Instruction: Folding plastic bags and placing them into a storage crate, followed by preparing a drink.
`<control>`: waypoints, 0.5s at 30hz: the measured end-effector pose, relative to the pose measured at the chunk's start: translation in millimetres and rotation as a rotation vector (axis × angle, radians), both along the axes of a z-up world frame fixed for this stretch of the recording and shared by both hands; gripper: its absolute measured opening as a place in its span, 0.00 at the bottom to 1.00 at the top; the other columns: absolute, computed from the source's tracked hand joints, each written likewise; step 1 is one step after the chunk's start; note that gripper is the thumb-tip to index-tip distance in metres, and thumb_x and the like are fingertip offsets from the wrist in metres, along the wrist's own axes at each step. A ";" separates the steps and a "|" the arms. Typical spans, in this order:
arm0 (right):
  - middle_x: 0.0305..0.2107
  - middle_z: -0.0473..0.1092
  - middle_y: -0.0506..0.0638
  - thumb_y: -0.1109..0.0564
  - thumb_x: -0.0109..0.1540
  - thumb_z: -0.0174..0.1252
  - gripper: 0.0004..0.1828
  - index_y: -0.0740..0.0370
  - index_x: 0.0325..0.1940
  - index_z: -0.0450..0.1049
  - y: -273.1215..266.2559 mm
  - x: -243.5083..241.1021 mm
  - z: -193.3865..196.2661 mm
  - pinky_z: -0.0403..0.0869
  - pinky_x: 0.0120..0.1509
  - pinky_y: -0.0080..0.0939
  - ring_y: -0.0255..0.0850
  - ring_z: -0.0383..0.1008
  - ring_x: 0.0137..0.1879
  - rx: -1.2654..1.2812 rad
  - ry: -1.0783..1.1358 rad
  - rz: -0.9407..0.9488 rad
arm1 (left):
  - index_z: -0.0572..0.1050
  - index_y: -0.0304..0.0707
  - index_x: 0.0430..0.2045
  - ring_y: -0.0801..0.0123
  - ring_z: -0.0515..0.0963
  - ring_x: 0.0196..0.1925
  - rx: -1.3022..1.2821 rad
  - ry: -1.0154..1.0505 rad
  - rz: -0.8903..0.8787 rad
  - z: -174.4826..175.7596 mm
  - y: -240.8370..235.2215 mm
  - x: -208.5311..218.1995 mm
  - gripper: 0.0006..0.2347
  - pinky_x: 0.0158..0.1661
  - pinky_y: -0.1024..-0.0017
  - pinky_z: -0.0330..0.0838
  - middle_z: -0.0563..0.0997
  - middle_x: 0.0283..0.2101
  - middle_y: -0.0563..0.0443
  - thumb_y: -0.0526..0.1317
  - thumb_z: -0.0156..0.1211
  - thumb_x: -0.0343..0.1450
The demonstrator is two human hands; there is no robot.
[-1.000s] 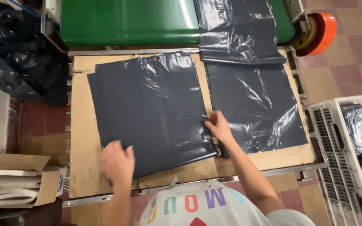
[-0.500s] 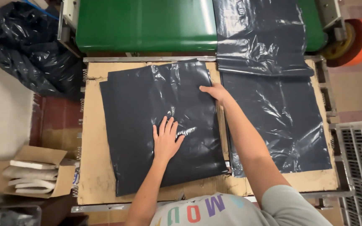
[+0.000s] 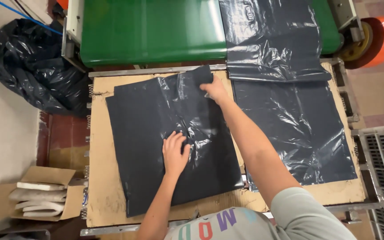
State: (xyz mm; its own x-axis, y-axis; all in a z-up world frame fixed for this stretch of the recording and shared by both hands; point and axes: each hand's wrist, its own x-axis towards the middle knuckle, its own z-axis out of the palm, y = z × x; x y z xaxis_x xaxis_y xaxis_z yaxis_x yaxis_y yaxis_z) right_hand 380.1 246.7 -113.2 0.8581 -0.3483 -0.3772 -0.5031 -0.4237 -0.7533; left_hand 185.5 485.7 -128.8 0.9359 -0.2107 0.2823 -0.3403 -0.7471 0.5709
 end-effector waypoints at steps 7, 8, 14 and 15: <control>0.31 0.77 0.50 0.61 0.50 0.68 0.12 0.59 0.38 0.81 11.7 -57.0 49.9 0.74 0.46 0.41 0.39 0.77 0.41 0.276 -0.388 0.141 | 0.70 0.41 0.52 0.50 0.77 0.60 -1.167 0.999 0.191 -27.0 64.4 53.7 0.28 0.60 0.53 0.63 0.77 0.57 0.40 0.65 0.33 0.76; 0.31 0.77 0.50 0.61 0.50 0.68 0.12 0.59 0.38 0.81 8.4 -91.1 69.9 0.74 0.46 0.41 0.39 0.77 0.41 0.276 -0.362 0.139 | 0.70 0.41 0.52 0.50 0.77 0.60 -1.170 1.022 0.207 -15.0 81.4 54.8 0.28 0.60 0.53 0.63 0.77 0.57 0.40 0.65 0.33 0.76; 0.33 0.72 0.49 0.47 0.54 0.71 0.10 0.51 0.33 0.81 -21.9 -252.0 80.1 0.69 0.58 0.43 0.49 0.73 0.49 -0.017 -0.766 0.595 | 0.58 0.41 0.65 0.42 0.44 0.77 -1.787 1.456 0.180 -18.6 182.7 59.2 0.38 0.70 0.41 0.31 0.58 0.72 0.43 0.69 0.21 0.70; 0.35 0.72 0.48 0.46 0.54 0.71 0.10 0.50 0.31 0.81 -24.7 -269.1 49.3 0.68 0.60 0.44 0.49 0.72 0.52 -0.128 -0.779 0.598 | 0.60 0.41 0.64 0.45 0.50 0.74 -1.675 1.396 0.242 -18.1 192.5 53.2 0.38 0.69 0.46 0.37 0.61 0.70 0.43 0.70 0.26 0.68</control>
